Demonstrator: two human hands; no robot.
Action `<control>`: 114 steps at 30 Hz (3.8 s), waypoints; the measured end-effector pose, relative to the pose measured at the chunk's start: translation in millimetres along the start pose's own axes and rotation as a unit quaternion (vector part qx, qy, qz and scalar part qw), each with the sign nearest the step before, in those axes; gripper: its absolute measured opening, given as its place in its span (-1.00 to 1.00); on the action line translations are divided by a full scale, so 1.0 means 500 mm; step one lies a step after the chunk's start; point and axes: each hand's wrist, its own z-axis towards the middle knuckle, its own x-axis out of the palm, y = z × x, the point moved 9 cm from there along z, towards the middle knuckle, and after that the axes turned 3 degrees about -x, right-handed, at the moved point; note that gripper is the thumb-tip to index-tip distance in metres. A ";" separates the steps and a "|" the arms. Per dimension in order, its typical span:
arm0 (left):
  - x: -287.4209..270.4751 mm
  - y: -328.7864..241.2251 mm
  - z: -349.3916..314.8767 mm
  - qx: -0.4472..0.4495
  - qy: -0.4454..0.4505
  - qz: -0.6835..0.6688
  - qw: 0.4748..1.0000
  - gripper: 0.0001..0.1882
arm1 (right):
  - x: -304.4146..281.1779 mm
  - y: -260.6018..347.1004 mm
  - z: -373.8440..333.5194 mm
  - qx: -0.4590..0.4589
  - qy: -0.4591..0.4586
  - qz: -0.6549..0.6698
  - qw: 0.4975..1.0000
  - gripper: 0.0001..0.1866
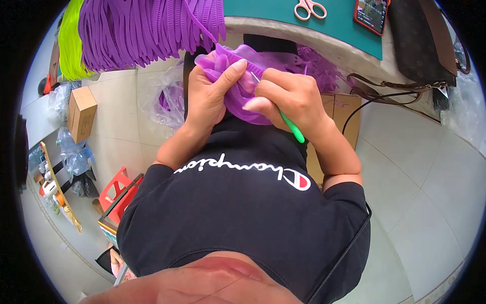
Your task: The person is gathering and organizing purple plastic fringe strips at a factory workbench using a crochet hook tool.
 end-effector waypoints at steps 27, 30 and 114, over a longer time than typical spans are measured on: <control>-0.214 0.181 0.017 -0.182 -0.083 -0.069 0.977 -0.66 | -0.446 -0.033 -0.148 -0.139 -0.375 0.705 0.586 -0.69; -0.308 0.186 0.011 -0.185 -0.102 -0.115 0.971 -0.65 | -0.549 -0.052 -0.208 -0.161 -0.428 0.685 0.567 -0.70; -0.024 -0.007 -0.012 0.030 -0.016 0.043 0.998 -0.87 | 0.011 -0.005 0.008 -0.035 -0.057 0.126 0.990 -0.41</control>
